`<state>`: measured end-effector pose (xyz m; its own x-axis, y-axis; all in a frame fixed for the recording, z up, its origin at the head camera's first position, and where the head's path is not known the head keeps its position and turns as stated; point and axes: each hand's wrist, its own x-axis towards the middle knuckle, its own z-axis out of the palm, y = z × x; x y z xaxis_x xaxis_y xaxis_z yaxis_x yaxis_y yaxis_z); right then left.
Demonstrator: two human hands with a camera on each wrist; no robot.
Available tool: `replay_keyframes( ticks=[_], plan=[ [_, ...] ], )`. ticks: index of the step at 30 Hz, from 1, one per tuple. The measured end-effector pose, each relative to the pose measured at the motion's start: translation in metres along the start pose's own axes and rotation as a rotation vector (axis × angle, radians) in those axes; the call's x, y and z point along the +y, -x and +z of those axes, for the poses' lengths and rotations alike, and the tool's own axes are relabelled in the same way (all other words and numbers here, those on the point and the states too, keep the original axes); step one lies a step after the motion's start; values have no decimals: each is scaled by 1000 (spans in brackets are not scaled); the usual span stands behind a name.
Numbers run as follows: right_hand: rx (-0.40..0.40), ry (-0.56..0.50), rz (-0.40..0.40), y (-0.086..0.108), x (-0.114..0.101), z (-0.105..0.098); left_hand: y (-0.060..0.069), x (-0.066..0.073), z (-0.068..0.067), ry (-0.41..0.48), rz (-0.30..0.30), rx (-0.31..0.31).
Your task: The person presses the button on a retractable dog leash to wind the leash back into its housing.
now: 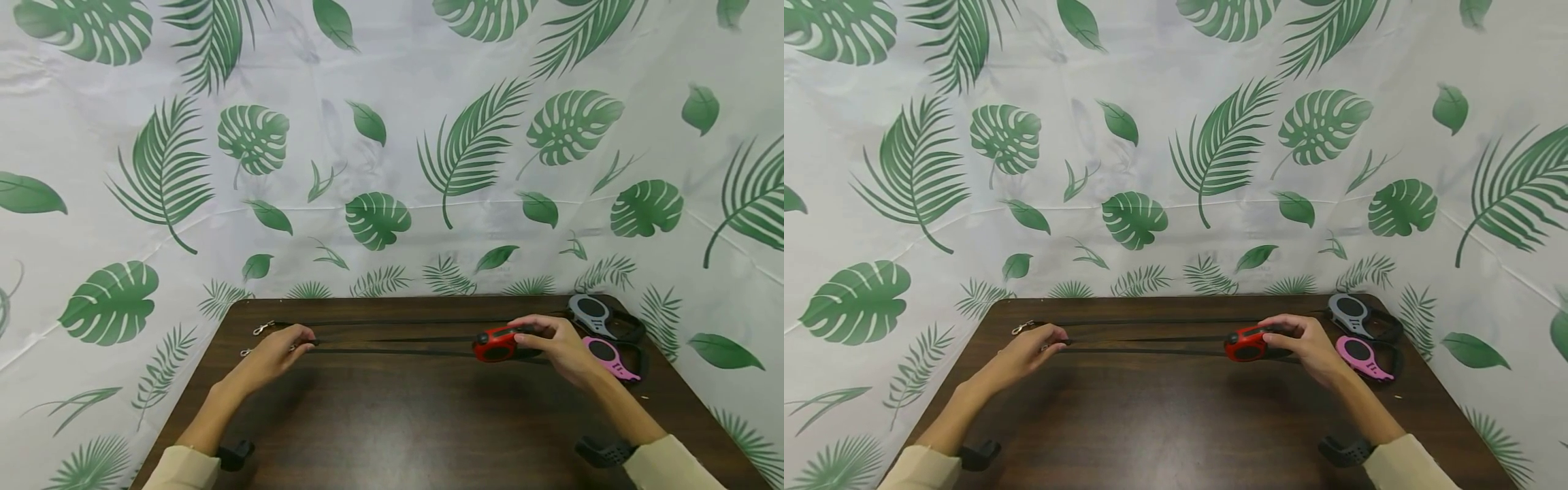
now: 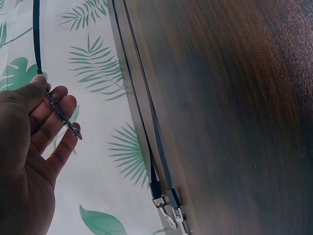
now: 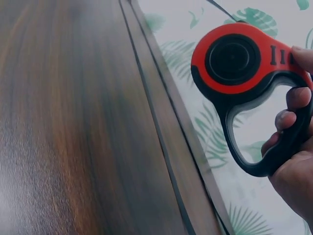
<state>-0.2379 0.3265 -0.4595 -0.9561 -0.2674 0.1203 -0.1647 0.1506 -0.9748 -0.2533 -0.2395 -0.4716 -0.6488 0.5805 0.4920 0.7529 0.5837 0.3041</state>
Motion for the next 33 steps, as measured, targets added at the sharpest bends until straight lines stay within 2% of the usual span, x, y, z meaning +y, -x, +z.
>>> replay_keyframes(
  ticks=[8, 15, 25, 33],
  plan=[
    [-34, -23, -61, -4, 0, 8, -2, 3, 2, 17, -9, -12],
    [-45, -49, -54, -7, 0, 15, -4, 4, 4, -7, -3, -1],
    [-69, -104, -77, -10, 3, 24, -5, 8, 4, 14, -20, -31],
    [-79, -129, -69, -12, 5, 31, -6, 10, 8, 26, -8, -23]
  ],
)
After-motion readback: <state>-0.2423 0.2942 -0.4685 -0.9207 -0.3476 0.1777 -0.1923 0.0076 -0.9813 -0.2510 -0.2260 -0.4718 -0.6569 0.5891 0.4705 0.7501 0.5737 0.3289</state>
